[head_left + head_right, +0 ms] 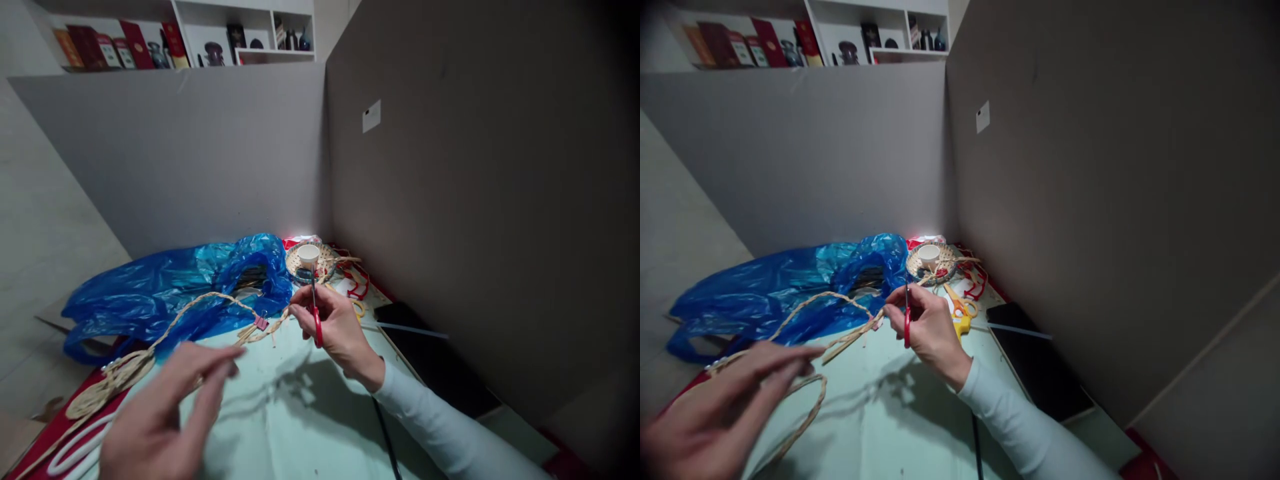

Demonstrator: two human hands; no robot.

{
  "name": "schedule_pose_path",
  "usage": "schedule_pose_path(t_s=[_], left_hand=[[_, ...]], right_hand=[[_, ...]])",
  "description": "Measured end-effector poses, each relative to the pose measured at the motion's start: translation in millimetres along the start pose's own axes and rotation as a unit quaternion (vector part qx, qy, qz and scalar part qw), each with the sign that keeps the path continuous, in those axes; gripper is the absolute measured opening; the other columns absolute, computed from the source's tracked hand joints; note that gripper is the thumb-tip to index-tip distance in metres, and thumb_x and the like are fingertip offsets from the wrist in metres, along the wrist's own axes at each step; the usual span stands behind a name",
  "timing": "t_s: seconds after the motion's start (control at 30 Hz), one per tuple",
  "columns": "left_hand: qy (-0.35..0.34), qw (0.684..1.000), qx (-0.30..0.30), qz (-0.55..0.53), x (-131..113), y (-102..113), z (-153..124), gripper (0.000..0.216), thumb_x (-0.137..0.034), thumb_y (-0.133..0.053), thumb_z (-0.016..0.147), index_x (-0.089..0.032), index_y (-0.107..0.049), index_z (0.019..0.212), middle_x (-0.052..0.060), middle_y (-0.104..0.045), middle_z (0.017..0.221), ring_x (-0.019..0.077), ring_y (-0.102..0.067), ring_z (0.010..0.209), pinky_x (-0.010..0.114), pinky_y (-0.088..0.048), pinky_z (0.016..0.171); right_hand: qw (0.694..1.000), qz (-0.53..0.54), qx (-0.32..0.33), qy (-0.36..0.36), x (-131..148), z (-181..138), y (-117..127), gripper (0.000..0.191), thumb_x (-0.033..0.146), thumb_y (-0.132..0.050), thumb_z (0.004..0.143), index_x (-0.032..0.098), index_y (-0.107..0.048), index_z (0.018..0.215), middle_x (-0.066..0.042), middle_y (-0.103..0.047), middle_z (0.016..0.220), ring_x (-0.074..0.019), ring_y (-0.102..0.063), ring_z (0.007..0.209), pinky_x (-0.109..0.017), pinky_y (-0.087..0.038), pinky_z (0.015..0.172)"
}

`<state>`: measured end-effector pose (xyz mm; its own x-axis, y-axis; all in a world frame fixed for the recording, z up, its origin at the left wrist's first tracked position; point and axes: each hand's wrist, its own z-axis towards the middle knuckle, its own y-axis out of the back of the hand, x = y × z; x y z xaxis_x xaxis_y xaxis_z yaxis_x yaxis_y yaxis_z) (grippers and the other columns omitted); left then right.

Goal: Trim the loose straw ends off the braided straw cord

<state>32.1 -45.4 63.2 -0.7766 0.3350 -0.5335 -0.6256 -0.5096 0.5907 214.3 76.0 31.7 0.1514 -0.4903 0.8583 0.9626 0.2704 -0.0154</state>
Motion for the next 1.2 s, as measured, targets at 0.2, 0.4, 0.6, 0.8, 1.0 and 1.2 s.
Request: schedule_pose_path(t_s=[0.2,0.4,0.6,0.8,1.0,1.2], left_hand=[[0.291,0.914,0.176,-0.222,19,0,47,0.029,-0.05,-0.07,0.077,-0.024,-0.074,0.091,0.003,-0.073,0.088,0.0235,-0.062,0.084,0.028,-0.045,0.07],[0.344,0.807,0.276,-0.392,22,-22,45,0.021,-0.036,-0.078,0.074,-0.017,-0.075,0.081,0.0,-0.066,0.069,0.0105,-0.049,0.059,0.021,-0.038,0.058],[0.284,0.874,0.285,-0.273,32,-12,51,0.016,-0.036,-0.074,0.076,-0.02,-0.076,0.078,0.001,-0.071,0.073,0.0158,-0.056,0.065,0.024,-0.042,0.062],[0.289,0.872,0.271,-0.287,24,-15,45,0.02,-0.044,-0.069,0.078,-0.025,-0.075,0.085,-0.003,-0.07,0.073,0.0141,-0.052,0.065,0.022,-0.036,0.058],[0.252,0.91,0.23,-0.236,17,-17,43,0.02,-0.042,-0.068,0.076,-0.026,-0.076,0.068,-0.002,-0.072,0.072,0.0192,-0.06,0.073,0.026,-0.041,0.069],[0.278,0.922,0.151,-0.221,16,-14,40,0.02,-0.045,-0.07,0.073,-0.026,-0.076,0.073,0.0,-0.073,0.073,0.0236,-0.062,0.077,0.03,-0.043,0.069]], right_hand=[[1.0,0.02,0.009,-0.006,8,-5,-2,0.012,0.029,-0.069,0.084,0.017,-0.064,0.087,0.003,-0.059,0.065,-0.0061,-0.051,0.048,-0.017,-0.043,0.044],[1.0,0.013,0.002,-0.003,8,-7,-2,0.012,0.027,-0.07,0.084,0.017,-0.065,0.087,-0.001,-0.066,0.075,-0.0055,-0.053,0.051,-0.017,-0.044,0.047],[0.996,0.063,0.008,-0.066,8,-8,-5,0.016,0.03,-0.074,0.081,0.018,-0.063,0.086,0.004,-0.059,0.065,-0.005,-0.052,0.047,-0.014,-0.044,0.044],[0.992,0.085,0.005,-0.096,10,-8,-8,0.021,0.033,-0.076,0.078,0.018,-0.063,0.084,0.002,-0.061,0.069,-0.0049,-0.052,0.046,-0.015,-0.043,0.043],[0.997,0.047,0.013,-0.067,12,-15,-11,0.014,0.032,-0.07,0.084,0.019,-0.063,0.084,0.002,-0.06,0.067,-0.0061,-0.051,0.048,-0.016,-0.044,0.045],[0.998,0.023,0.003,-0.06,8,-23,-15,0.011,0.03,-0.068,0.086,0.02,-0.064,0.085,0.004,-0.058,0.058,-0.006,-0.052,0.045,-0.014,-0.044,0.044]])
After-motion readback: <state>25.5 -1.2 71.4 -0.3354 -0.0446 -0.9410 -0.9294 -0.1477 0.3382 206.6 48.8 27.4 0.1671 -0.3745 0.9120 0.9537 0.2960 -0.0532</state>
